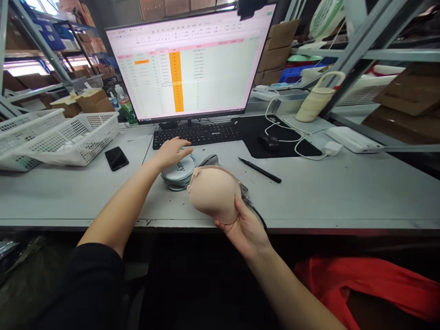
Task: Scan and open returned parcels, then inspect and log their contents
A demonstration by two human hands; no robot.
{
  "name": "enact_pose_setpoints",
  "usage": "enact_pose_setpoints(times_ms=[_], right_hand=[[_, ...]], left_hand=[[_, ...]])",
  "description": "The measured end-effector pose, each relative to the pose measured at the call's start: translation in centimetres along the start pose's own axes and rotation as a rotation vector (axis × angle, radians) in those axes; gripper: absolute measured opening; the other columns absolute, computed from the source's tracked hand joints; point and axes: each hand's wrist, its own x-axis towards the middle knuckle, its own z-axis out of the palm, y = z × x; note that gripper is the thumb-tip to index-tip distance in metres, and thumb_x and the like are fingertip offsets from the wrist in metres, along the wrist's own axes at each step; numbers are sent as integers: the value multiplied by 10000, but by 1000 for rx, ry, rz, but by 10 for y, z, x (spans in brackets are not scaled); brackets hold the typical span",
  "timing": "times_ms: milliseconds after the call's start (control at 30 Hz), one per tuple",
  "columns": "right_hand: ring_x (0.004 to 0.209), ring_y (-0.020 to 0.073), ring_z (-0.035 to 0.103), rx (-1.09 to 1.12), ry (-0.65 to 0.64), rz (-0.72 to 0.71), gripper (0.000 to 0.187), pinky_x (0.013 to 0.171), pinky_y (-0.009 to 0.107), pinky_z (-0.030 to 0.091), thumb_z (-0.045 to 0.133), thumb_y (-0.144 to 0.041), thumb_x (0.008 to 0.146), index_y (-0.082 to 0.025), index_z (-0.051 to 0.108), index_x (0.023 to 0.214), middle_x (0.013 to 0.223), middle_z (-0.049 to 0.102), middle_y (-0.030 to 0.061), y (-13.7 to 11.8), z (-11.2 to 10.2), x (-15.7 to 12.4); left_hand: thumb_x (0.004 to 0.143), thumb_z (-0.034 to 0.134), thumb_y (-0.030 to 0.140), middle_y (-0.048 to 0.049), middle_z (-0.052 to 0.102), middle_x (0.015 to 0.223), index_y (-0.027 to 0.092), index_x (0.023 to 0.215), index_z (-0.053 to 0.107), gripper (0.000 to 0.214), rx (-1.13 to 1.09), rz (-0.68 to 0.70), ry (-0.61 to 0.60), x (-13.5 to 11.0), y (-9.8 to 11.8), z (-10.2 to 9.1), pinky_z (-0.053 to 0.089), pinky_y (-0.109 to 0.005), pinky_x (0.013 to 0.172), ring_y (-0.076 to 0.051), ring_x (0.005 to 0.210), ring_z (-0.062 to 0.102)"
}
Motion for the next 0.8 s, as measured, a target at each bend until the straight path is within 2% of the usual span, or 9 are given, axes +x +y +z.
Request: enact_pose_setpoints(times_ms=[67,167,233,300,367,400,567,700,800], right_hand=[[866,185,722,2,-14,-22,272,536,289,633,602,-454,945,-362,611,1201,1183,703,-3,1,-4,0],[941,178,717,25,-15,-43,257,609,301,653,575,-472,961,-409,604,1208,1249,674,-31,0,-12,-1],[971,180,710,59,23,-22,254,628,296,655,591,-484,948,-409,620,1190,1281,654,-34,-2,-16,-2],[983,195,704,68,54,-9,272,615,299,655,614,-488,930,-395,630,1184,1309,635,-20,-3,-15,-5],[986,215,698,57,68,-24,310,592,312,656,640,-486,908,-385,629,1201,1336,616,-3,-3,-12,-6],[993,225,693,51,70,-37,331,586,320,657,655,-482,898,-383,625,1213,1352,604,2,-3,-9,-6],[1086,250,660,15,59,-99,416,622,343,663,696,-473,868,-396,597,1264,1429,546,2,1,6,2],[1083,242,665,-97,4,-260,441,689,371,665,657,-466,903,-396,561,1327,1417,564,18,2,12,11],[1168,237,639,-284,-27,-489,401,914,443,617,618,-439,944,-377,576,1338,1397,594,14,0,14,12]], left_hand=[[967,468,497,-93,677,1228,206,1197,691,433,59,39,-57,14,0,10,383,-416,1066,-282,1192,567],[947,461,556,-129,675,1055,176,999,734,471,100,33,-6,6,-1,22,419,-414,957,-289,1046,589],[977,345,578,-140,647,1014,166,949,699,545,95,-10,181,-15,-8,23,417,-416,927,-285,1023,569],[983,230,632,-123,622,956,179,920,638,613,53,-65,478,-45,-17,19,424,-400,894,-262,963,560],[951,224,715,-89,592,884,198,891,573,626,2,-94,714,-78,-24,12,437,-372,828,-236,866,553],[935,250,740,-73,579,859,205,879,548,614,-9,-98,758,-93,-24,9,440,-360,795,-226,829,549],[960,366,543,-53,646,873,217,867,555,388,-16,-159,640,-145,-10,1,453,-331,784,-210,829,604],[912,378,324,-44,725,934,216,850,598,252,-42,-172,556,-153,2,-5,431,-349,797,-219,840,627],[907,401,409,-47,733,920,213,932,667,332,-38,-158,437,-150,7,-9,415,-362,766,-227,780,606]])
